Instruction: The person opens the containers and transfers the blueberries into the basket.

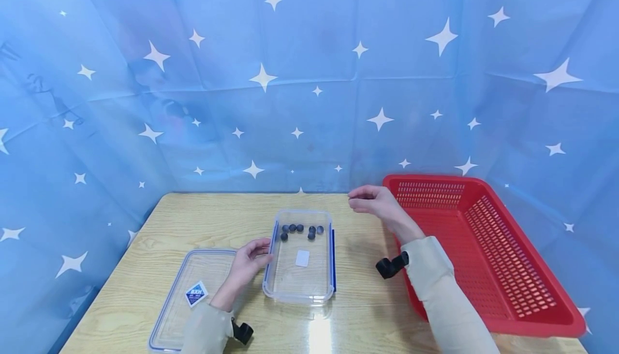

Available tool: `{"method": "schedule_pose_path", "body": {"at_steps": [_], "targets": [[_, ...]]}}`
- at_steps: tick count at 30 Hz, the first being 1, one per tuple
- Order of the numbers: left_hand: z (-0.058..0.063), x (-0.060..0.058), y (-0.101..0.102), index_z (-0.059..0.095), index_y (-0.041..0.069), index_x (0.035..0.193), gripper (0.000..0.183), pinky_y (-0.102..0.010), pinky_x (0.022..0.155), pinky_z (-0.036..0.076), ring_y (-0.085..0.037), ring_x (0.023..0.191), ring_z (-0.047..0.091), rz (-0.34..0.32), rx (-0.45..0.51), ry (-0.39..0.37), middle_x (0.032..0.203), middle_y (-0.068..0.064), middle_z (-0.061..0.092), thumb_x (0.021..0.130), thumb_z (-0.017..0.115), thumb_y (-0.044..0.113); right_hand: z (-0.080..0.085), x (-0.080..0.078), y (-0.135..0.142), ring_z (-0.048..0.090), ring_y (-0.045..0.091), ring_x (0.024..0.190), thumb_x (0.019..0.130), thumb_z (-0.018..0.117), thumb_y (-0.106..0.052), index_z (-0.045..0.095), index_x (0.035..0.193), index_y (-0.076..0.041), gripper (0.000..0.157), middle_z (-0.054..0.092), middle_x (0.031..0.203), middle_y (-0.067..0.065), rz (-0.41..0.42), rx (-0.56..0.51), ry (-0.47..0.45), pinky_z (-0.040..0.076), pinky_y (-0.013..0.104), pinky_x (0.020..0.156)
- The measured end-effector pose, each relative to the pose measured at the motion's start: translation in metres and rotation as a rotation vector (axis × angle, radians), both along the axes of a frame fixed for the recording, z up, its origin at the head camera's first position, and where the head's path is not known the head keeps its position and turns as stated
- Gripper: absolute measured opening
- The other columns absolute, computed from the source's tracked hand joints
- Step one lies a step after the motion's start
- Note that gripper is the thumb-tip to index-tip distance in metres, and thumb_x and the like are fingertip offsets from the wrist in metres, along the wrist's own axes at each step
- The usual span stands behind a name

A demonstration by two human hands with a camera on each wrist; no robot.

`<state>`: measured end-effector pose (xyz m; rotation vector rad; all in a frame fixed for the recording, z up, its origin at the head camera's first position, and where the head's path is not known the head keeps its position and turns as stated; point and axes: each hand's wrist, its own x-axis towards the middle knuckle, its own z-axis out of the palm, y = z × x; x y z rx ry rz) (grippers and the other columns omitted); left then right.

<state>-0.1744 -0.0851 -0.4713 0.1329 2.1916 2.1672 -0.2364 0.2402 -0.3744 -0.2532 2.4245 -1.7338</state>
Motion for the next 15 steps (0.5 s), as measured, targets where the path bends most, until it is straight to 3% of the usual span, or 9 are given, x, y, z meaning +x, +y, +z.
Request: {"method": "schedule_pose_path", "body": {"at_steps": [9,15], "targets": [[0.007,0.003,0.001,0.049,-0.020,0.117,0.041,-0.014,0.076,0.049,-0.044,0.104,0.052,-0.006,-0.009,-0.007,0.113,-0.036,0.053,0.079,0.061,-0.010,-0.009,-0.005,-0.029,0.062,0.019,0.090,0.087,0.066,-0.012,0.055,0.116,0.011,0.039,0.062,0.102,0.013,0.077,-0.073,-0.039,0.054,0.030,0.083],[-0.011,-0.006,-0.001,0.051,-0.018,0.117,0.041,-0.015,0.076,0.049,-0.040,0.103,0.054,0.002,0.003,-0.012,0.112,-0.033,0.055,0.079,0.063,-0.009,-0.016,-0.007,-0.049,0.063,0.015,0.089,0.087,0.065,-0.010,0.056,0.115,0.010,0.035,0.062,0.103,0.012,0.096,-0.110,-0.059,0.053,0.033,0.085]]}}
